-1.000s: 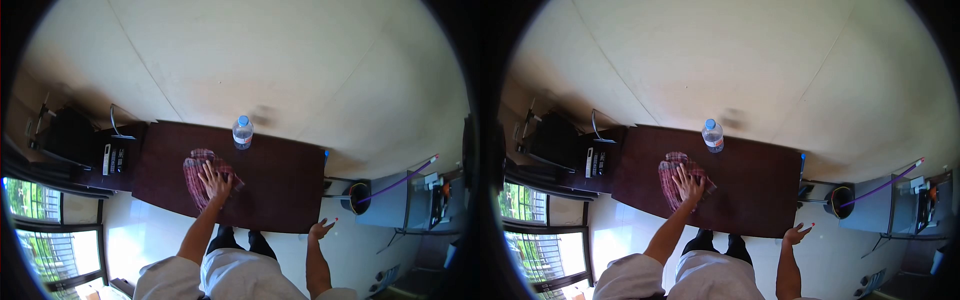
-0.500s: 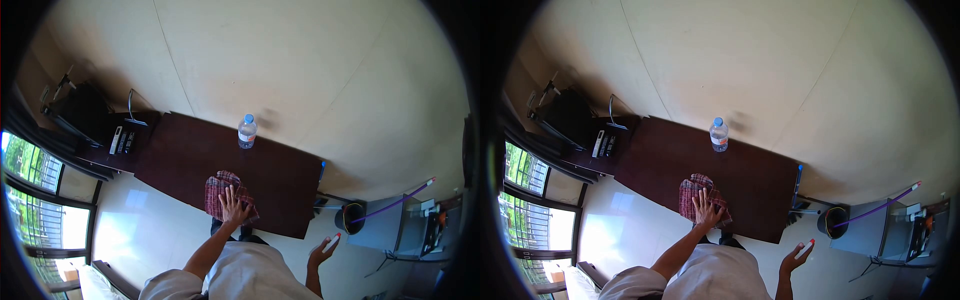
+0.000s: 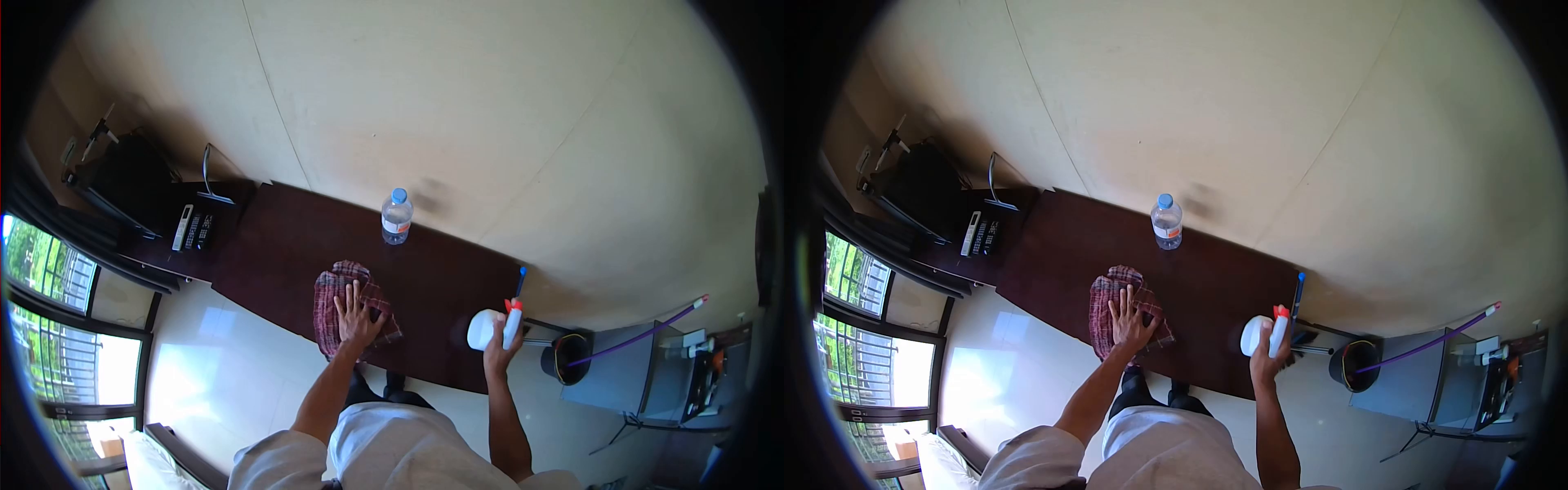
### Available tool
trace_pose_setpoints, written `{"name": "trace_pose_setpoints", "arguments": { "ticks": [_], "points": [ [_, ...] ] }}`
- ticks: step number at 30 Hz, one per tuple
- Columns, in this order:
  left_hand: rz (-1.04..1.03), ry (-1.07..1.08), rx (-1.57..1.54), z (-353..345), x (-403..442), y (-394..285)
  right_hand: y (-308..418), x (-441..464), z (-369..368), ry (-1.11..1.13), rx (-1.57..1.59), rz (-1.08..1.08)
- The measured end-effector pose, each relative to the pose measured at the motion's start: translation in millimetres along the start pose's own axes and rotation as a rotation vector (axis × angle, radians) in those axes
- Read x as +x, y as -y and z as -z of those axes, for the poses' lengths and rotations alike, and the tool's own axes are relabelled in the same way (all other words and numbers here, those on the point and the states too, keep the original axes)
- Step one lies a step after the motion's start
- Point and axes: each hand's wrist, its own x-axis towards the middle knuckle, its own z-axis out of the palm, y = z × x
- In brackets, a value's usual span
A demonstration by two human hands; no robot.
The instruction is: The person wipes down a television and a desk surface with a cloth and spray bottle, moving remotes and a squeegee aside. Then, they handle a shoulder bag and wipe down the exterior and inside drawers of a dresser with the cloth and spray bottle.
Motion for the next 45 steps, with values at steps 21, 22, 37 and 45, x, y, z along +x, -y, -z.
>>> {"name": "trace_pose_setpoints", "arguments": {
  "ticks": [21,22,37,45],
  "points": [
    [-0.116,0.220,-0.361,38.4,72.3,109.8,-16.6,34.0,-44.0,0.170,0.087,-0.030],
    [-0.114,0.195,-0.360,51.2,54.8,111.5,-13.9,32.5,-41.8,0.183,0.070,-0.070],
    [-0.257,1.160,-1.626,281.0,-150.5,98.5,97.5,-33.6,135.2,0.918,0.182,-0.453],
    [-0.122,0.772,-1.691,271.3,-172.1,64.7,226.9,3.2,183.0,1.451,0.106,0.212]
  ]
}}
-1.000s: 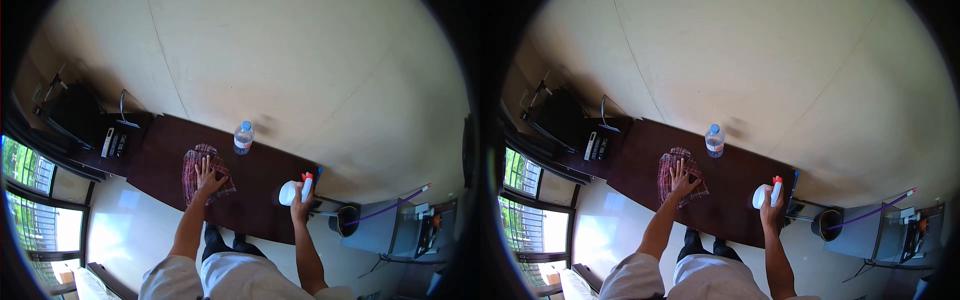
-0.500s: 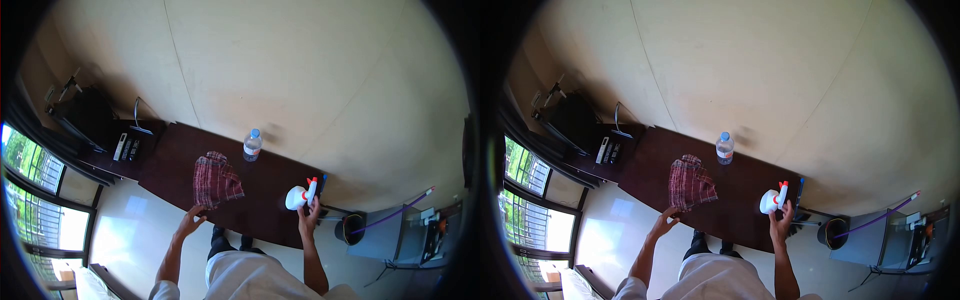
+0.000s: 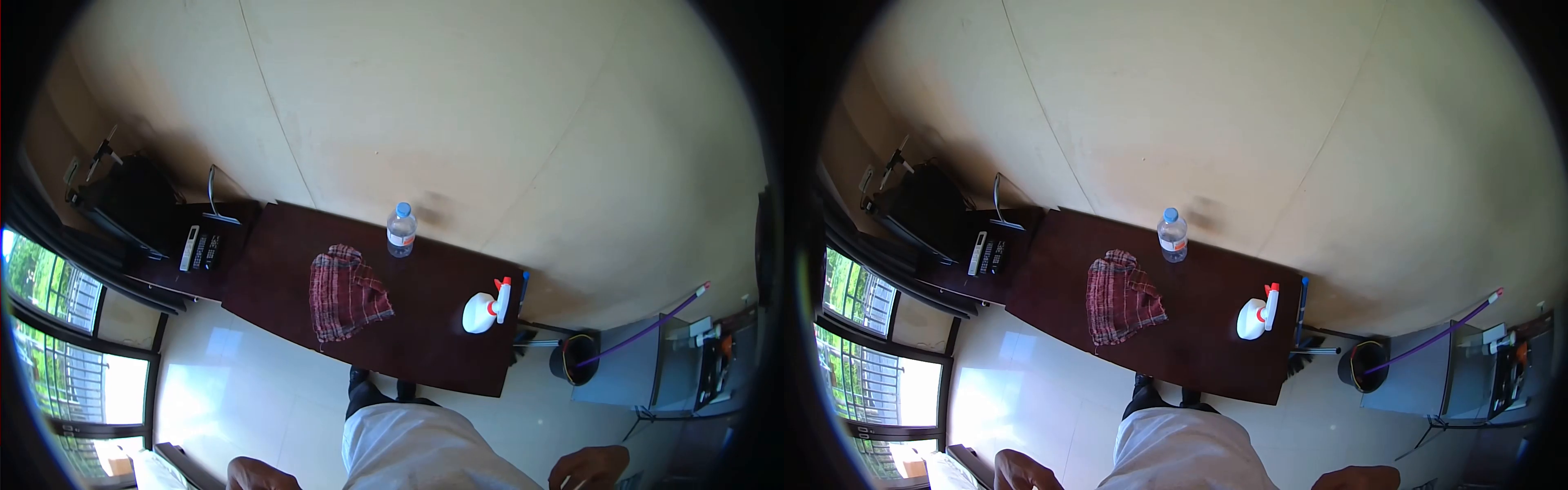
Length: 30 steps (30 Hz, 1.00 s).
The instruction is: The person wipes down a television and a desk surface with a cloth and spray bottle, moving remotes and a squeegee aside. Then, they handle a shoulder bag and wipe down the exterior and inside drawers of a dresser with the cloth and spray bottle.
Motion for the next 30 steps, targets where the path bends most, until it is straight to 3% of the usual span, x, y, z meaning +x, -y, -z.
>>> {"name": "trace_pose_setpoints", "arguments": {
  "ticks": [11,16,18,20,21,22,25,27,29,30],
  "points": [
    [-0.368,-0.539,0.029,-87.5,16.1,52.4,107.5,29.7,9.6,0.298,-0.466,0.532],
    [-0.563,-0.802,0.039,-140.9,23.7,57.5,163.4,76.5,-11.8,0.369,-0.746,0.886],
    [-0.997,-0.806,0.016,-159.2,43.3,-2.8,170.1,79.7,-15.7,0.381,-0.800,0.963],
    [-1.044,-1.260,0.087,-165.2,40.7,-31.1,172.9,76.1,-16.9,0.324,-0.823,1.079],
    [-1.140,-1.609,0.074,-175.1,58.2,-58.6,174.2,75.4,-16.4,0.298,-0.838,1.139],
    [-1.142,-1.612,0.075,-179.3,41.8,-30.1,175.3,73.7,-15.7,0.269,-0.850,1.198],
    [-1.199,-1.790,0.230,-162.5,36.2,1.8,180.7,68.0,-9.7,0.194,-0.895,1.373],
    [-1.241,-1.900,0.347,-29.9,-6.4,-86.0,183.6,61.7,-4.3,0.131,-0.927,1.498],
    [-1.283,-2.005,0.474,3.9,-16.7,-89.3,184.3,51.8,2.4,0.058,-0.957,1.625],
    [-1.296,-2.053,0.543,17.5,-21.0,-88.5,183.4,38.9,2.6,-0.038,-1.121,1.602]
  ]
}}
